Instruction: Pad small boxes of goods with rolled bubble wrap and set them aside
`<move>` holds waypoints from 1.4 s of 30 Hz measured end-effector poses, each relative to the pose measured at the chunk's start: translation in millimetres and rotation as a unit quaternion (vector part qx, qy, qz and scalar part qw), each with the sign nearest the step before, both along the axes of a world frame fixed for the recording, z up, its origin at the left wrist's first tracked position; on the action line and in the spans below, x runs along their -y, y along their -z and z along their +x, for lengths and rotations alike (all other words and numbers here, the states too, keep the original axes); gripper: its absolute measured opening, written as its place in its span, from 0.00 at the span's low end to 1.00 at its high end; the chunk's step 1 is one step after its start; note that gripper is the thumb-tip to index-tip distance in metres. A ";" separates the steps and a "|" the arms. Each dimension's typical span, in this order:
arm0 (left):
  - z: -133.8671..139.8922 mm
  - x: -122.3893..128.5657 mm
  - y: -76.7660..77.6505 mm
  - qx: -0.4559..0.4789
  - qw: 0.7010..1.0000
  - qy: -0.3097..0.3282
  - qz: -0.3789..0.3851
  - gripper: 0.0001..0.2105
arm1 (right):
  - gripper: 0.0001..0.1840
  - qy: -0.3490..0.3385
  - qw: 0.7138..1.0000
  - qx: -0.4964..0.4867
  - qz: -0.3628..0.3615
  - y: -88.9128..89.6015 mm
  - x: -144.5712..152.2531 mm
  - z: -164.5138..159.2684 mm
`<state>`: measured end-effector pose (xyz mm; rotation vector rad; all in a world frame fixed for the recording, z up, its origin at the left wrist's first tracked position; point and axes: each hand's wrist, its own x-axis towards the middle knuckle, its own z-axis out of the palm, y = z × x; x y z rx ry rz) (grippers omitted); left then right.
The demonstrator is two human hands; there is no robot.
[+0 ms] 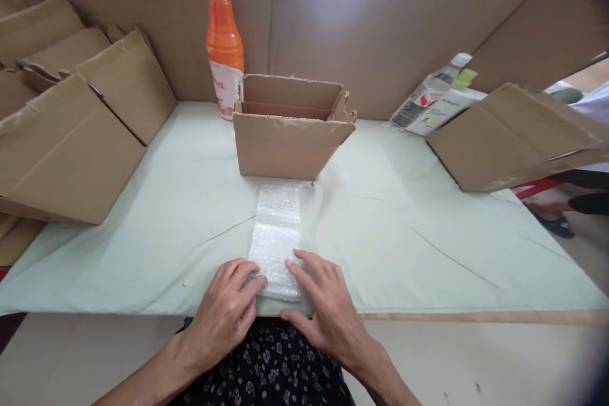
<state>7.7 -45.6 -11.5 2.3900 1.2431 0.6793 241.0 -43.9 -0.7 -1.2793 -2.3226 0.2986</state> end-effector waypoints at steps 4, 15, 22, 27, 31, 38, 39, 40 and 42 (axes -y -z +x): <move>-2.3 -5.9 -5.7 0.051 0.999 0.015 -0.008 0.14 | 0.13 0.003 0.997 -0.075 -0.028 4.8 -1.7 -9.3; 7.1 -50.3 3.8 0.052 0.994 -0.095 0.004 0.13 | 0.17 0.032 0.999 -0.011 0.035 7.1 -9.5 -12.7; -7.8 -28.6 -9.8 0.094 0.995 -0.009 -0.012 0.20 | 0.11 0.020 0.992 -0.115 -0.049 6.1 -22.0 -15.5; -5.5 -39.9 -4.4 0.075 0.993 -0.092 -0.026 0.16 | 0.18 0.061 0.995 -0.075 0.008 4.1 -21.7 -15.0; -2.3 -53.5 2.7 0.053 0.988 -0.142 -0.017 0.13 | 0.19 0.011 1.000 0.021 0.017 4.1 -30.1 -19.5; 1.4 -24.5 -4.0 0.364 0.839 -0.274 -0.298 0.29 | 0.14 0.050 0.993 -0.097 -0.041 9.6 -48.1 -26.7; 3.6 -20.5 -5.2 0.413 0.800 -0.269 -0.342 0.32 | 0.14 0.061 0.988 -0.127 -0.071 9.2 -46.0 -28.7; 6.1 -18.0 -6.3 0.452 0.767 -0.258 -0.376 0.35 | 0.13 0.067 0.980 -0.153 -0.106 8.3 -42.9 -30.9; 11.0 -17.1 -8.3 0.499 0.722 -0.241 -0.415 0.39 | 0.12 0.066 0.965 -0.188 -0.173 5.9 -35.8 -34.5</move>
